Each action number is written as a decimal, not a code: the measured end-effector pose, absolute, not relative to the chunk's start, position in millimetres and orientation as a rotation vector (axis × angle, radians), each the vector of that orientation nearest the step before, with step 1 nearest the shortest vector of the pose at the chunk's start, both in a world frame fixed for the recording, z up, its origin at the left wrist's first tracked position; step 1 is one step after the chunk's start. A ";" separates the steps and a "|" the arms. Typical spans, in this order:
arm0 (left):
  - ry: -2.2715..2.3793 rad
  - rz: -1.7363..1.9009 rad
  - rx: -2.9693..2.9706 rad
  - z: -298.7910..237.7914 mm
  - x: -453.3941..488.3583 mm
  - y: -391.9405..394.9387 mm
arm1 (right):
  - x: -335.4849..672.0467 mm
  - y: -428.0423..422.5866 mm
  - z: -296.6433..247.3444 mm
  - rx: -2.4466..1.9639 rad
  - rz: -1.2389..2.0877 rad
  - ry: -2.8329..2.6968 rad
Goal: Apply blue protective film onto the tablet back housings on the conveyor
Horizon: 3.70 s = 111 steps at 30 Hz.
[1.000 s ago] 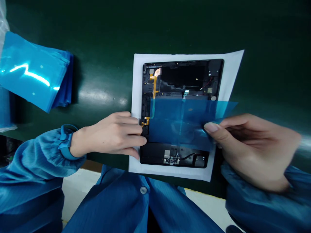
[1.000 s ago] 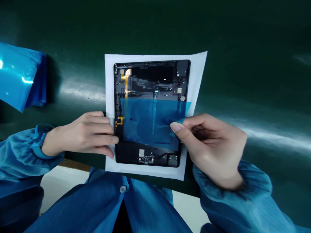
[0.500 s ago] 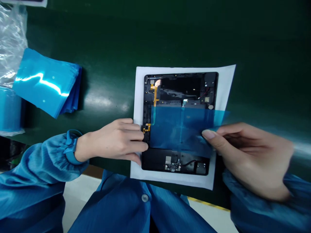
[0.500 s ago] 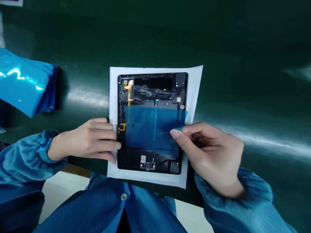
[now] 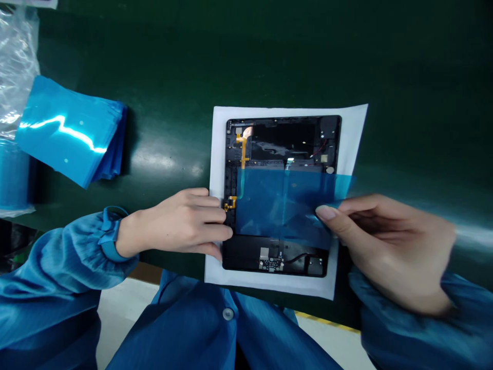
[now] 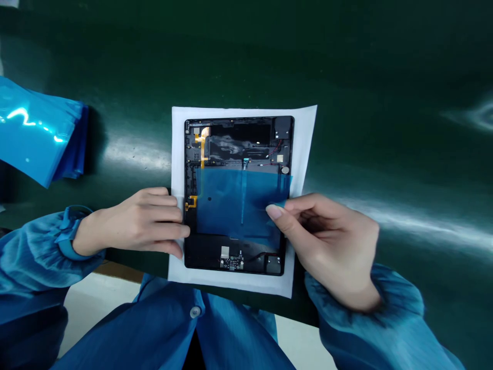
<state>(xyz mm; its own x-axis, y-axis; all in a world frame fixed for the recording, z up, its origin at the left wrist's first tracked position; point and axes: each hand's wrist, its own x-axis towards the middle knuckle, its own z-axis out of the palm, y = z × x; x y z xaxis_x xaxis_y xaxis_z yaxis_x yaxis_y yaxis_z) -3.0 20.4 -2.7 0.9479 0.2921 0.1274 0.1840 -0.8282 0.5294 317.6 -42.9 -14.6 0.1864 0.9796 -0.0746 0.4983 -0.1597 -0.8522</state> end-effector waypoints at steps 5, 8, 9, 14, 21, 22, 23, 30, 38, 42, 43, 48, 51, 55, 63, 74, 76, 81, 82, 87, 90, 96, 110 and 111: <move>0.352 0.222 2.573 -0.9 -3.1 19.6 | 318.9 -42.9 -15.3 -1.765 0.876 -1.418; 0.342 0.252 2.569 -0.8 -3.4 19.5 | 319.5 -43.4 -15.9 -1.762 0.876 -1.428; 0.344 0.251 2.570 -0.9 -3.6 19.5 | 319.5 -43.6 -16.1 -1.764 0.875 -1.429; 0.354 0.256 2.572 -2.3 -4.2 19.0 | 318.4 -43.1 -15.8 -1.773 0.865 -1.435; 0.364 0.277 2.563 -0.1 -2.7 18.9 | 315.6 -38.4 -12.0 -1.739 0.871 -1.457; 0.367 0.268 2.565 0.4 -2.6 18.9 | 315.7 -38.2 -12.1 -1.736 0.867 -1.463; 0.371 0.259 2.568 0.7 -2.5 19.0 | 315.7 -38.0 -12.3 -1.733 0.863 -1.466; 0.363 0.301 2.580 0.5 -1.6 20.1 | 313.2 -35.4 -9.4 -1.722 0.890 -1.451; 0.386 0.259 2.610 -3.7 -5.1 18.9 | 313.4 -36.9 -9.1 -1.725 0.901 -1.498; 0.418 0.156 2.652 -1.5 -6.0 18.8 | 315.2 -38.4 -12.8 -1.720 0.909 -1.491; 0.439 0.193 2.648 -0.4 -5.5 18.9 | 315.7 -38.6 -13.7 -1.716 0.916 -1.488; 0.679 0.438 2.681 3.5 -1.3 20.8 | 316.3 -37.4 -14.8 -1.683 0.960 -1.482; 0.746 0.412 2.801 4.2 1.6 22.2 | 315.4 -36.0 -14.1 -1.668 0.982 -1.467; 0.773 0.257 2.933 8.6 13.9 23.9 | 315.2 -34.1 -15.1 -1.627 1.025 -1.379; 0.716 -0.059 2.971 13.4 65.0 26.7 | 306.5 -33.2 -24.4 -1.519 1.073 -1.186; 0.756 0.100 2.776 -0.3 56.3 47.9 | 296.8 -42.2 -30.5 -1.472 0.791 -1.479; 0.900 0.222 2.666 -3.1 28.3 57.2 | 293.7 -43.0 -18.5 -1.387 0.618 -1.866; 1.041 0.099 2.482 -13.1 -17.6 65.2 | 276.0 -27.4 -2.6 -0.939 0.329 -2.747; 1.044 0.064 2.459 -14.6 -19.2 64.7 | 272.8 -20.4 -4.1 -0.916 0.325 -2.811; 1.022 0.008 2.404 -19.2 -14.5 63.5 | 264.2 4.2 -14.3 -1.153 0.312 -2.759; 1.017 0.025 2.408 -21.2 -14.5 64.0 | 261.7 -10.4 -12.9 -1.094 0.369 -2.786; 1.007 0.029 2.429 -22.2 -13.9 62.1 | 270.1 -29.0 -11.2 -1.120 0.468 -2.715; 1.006 0.020 2.388 -21.9 -11.9 64.0 | 310.8 -35.8 -16.5 -1.393 0.180 -2.572; 1.006 0.022 2.387 -21.9 -12.1 64.2 | 318.0 -37.1 -16.6 -1.405 0.141 -2.575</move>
